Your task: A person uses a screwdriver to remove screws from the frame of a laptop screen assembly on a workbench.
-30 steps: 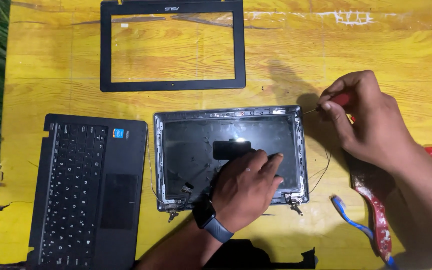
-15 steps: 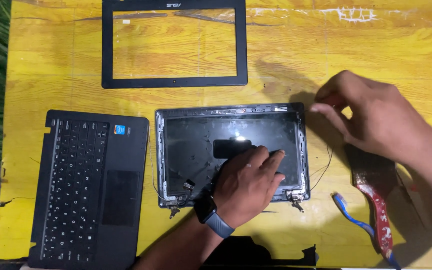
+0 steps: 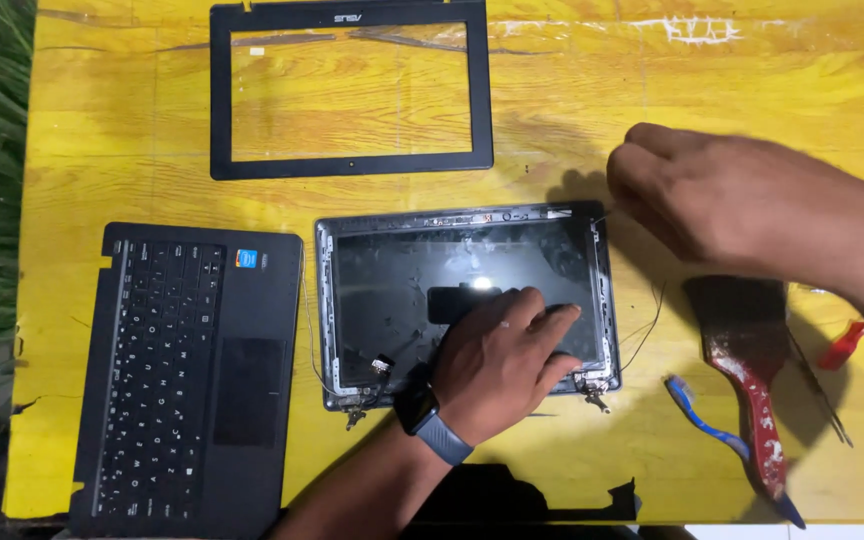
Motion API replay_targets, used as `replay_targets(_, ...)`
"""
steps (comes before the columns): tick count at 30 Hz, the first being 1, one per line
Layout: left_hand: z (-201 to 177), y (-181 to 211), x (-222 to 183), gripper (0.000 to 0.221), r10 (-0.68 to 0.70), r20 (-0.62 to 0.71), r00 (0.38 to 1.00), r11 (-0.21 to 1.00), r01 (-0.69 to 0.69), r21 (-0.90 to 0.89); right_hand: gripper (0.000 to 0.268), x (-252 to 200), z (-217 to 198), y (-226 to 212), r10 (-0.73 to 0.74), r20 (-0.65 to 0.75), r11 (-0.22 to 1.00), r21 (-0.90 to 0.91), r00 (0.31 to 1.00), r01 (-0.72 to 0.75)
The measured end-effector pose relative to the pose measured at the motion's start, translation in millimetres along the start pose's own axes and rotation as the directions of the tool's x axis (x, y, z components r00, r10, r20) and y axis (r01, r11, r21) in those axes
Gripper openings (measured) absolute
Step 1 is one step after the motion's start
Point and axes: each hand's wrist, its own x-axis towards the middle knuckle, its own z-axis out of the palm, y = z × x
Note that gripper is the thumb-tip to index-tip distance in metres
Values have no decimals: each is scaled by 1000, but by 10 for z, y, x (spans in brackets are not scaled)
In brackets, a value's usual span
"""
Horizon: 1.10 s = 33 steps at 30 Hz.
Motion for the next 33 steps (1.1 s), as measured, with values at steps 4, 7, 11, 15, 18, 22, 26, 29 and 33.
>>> replay_targets(4,-5,15,5,48,-19,4,1000,1000,18,23,35,7,29,-43,-30,-198,975,-220,980,-14)
replay_targets(7,-6,18,11,49,-26,8,1000,999,26,22,21,-37,-77,-104,14,6,997,77,1000,-15)
replay_targets(11,22,3,-4,50,-22,11,1000,999,21,32,21,39,109,-38,-20,-76,994,-108,997,12)
replay_targets(15,50,-11,-5,52,-27,14,1000,999,26,33,34,-113,-142,-295,93,20,996,0,996,-93)
replay_targets(18,61,5,-9,52,-52,18,998,998,52,31,32,-51,-22,-127,42,127,997,54,991,-49)
replay_targets(22,61,-3,-11,52,-30,10,1000,1000,30,5,27,22,151,-46,-55,-167,981,-192,984,22)
replay_targets(26,66,-6,-11,52,-38,13,999,999,38,12,27,-43,-97,-204,82,-25,993,-88,996,-84)
replay_targets(29,62,-5,-5,53,-37,18,999,999,37,13,16,14,31,-84,-16,-10,1000,5,1000,16)
replay_targets(33,85,-10,-7,55,-25,10,1000,999,25,26,35,59,184,-73,47,-208,936,-331,977,-116)
